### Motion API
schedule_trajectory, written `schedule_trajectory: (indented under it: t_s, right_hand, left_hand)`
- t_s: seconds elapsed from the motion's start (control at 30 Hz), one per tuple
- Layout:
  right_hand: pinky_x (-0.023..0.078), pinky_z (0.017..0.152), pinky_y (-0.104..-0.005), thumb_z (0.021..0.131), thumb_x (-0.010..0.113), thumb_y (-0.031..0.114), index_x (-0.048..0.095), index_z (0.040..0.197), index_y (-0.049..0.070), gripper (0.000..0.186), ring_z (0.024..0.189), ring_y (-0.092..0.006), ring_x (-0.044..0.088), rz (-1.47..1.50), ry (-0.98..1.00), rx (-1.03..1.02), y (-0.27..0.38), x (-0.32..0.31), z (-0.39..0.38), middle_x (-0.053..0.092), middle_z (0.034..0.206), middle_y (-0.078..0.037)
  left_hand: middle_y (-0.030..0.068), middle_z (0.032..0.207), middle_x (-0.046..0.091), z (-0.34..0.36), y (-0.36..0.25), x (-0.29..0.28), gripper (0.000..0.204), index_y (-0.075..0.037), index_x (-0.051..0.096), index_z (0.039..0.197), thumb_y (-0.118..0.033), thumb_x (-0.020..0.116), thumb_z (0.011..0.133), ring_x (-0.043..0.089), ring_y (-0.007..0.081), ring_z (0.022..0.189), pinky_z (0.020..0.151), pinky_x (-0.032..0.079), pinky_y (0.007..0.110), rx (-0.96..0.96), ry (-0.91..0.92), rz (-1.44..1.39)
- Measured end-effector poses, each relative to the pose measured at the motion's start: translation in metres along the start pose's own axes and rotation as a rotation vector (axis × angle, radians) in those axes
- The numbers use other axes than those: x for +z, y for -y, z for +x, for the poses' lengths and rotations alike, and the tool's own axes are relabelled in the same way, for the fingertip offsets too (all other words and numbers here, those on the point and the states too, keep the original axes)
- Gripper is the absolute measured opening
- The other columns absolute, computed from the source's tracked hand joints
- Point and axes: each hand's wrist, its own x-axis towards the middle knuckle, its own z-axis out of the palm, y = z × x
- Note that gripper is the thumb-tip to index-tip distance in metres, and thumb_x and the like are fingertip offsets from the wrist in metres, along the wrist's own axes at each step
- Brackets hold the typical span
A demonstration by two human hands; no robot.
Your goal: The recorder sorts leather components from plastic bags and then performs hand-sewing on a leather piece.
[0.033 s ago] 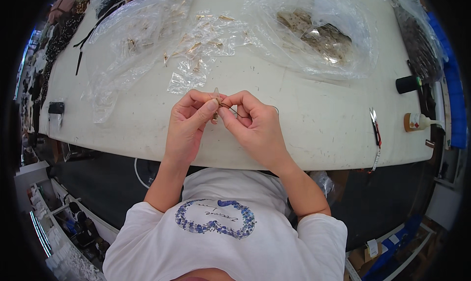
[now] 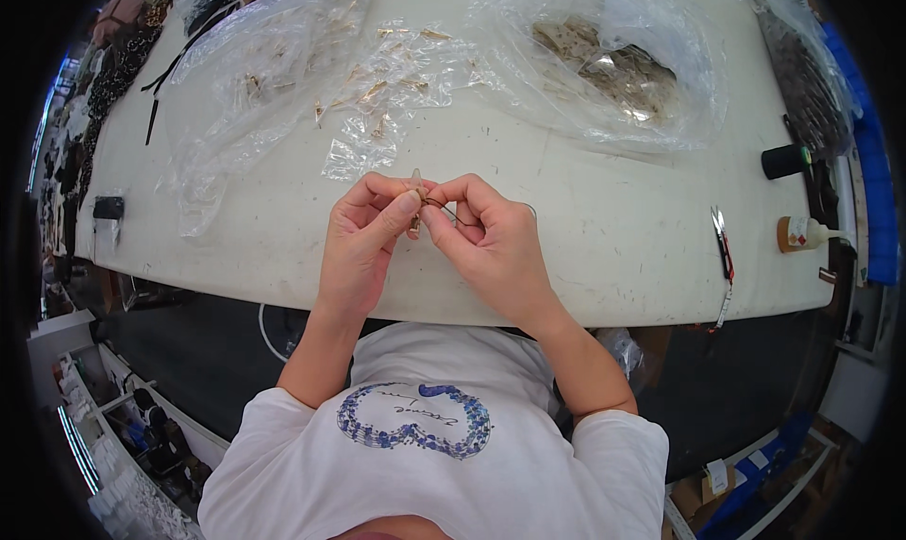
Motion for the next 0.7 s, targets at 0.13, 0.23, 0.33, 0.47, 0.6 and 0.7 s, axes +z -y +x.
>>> schedule_trajectory:
  t_s: [0.13,0.23,0.33,0.47,0.6,0.7]
  right_hand:
    - [0.025,0.050,-0.0218,0.089,0.068,0.007,0.067,0.094,0.002,0.007,0.054,-0.0012,0.027,0.021,-0.026,-0.039,-0.002,0.001,0.001,0.029,0.057,0.009]
    - [0.027,0.051,-0.0207,0.089,0.068,0.006,0.067,0.094,0.001,0.007,0.054,-0.0011,0.027,0.015,0.001,-0.030,-0.001,-0.001,0.001,0.029,0.058,0.009]
    - [0.028,0.052,-0.0201,0.089,0.068,0.007,0.067,0.095,0.001,0.009,0.055,-0.0006,0.028,0.062,0.009,-0.036,-0.002,0.001,0.002,0.031,0.058,0.009]
    - [0.030,0.054,-0.0187,0.091,0.066,0.008,0.067,0.098,0.000,0.010,0.056,-0.0007,0.031,0.045,0.022,-0.010,-0.003,-0.002,0.001,0.037,0.059,0.008]
    - [0.033,0.057,-0.0175,0.092,0.065,0.009,0.067,0.098,-0.001,0.011,0.060,-0.0005,0.037,-0.052,0.070,0.007,0.004,-0.026,-0.002,0.048,0.065,0.007]
    - [0.034,0.057,-0.0174,0.093,0.064,0.009,0.068,0.099,0.001,0.011,0.062,0.0001,0.042,-0.056,0.097,0.051,0.013,-0.059,-0.005,0.054,0.071,0.007]
  left_hand:
    - [0.0100,0.106,0.071,0.001,0.002,0.004,0.006,-0.005,0.066,0.094,-0.010,0.068,0.092,0.063,0.0119,0.094,0.080,0.050,0.027,0.023,0.010,-0.064]
    - [0.0119,0.106,0.071,0.001,0.002,0.003,0.005,-0.005,0.065,0.093,-0.010,0.066,0.093,0.065,0.0150,0.100,0.085,0.050,0.029,0.031,0.008,-0.108]
    - [0.0137,0.106,0.071,-0.002,0.002,0.000,0.005,-0.005,0.065,0.093,-0.010,0.065,0.094,0.066,0.0181,0.104,0.088,0.051,0.031,-0.033,0.010,-0.110]
    - [0.0152,0.106,0.071,-0.005,0.003,0.000,0.006,-0.006,0.064,0.094,-0.011,0.064,0.095,0.067,0.0193,0.103,0.086,0.054,0.031,-0.041,0.034,-0.172]
    - [0.0161,0.106,0.071,-0.001,-0.002,-0.009,0.007,-0.006,0.064,0.096,-0.013,0.064,0.096,0.068,0.0199,0.102,0.082,0.055,0.030,-0.038,-0.020,-0.153]
    - [0.0178,0.106,0.070,0.003,-0.011,-0.024,0.007,-0.006,0.062,0.098,-0.012,0.060,0.098,0.070,0.0220,0.097,0.073,0.056,0.026,0.023,-0.134,-0.083]
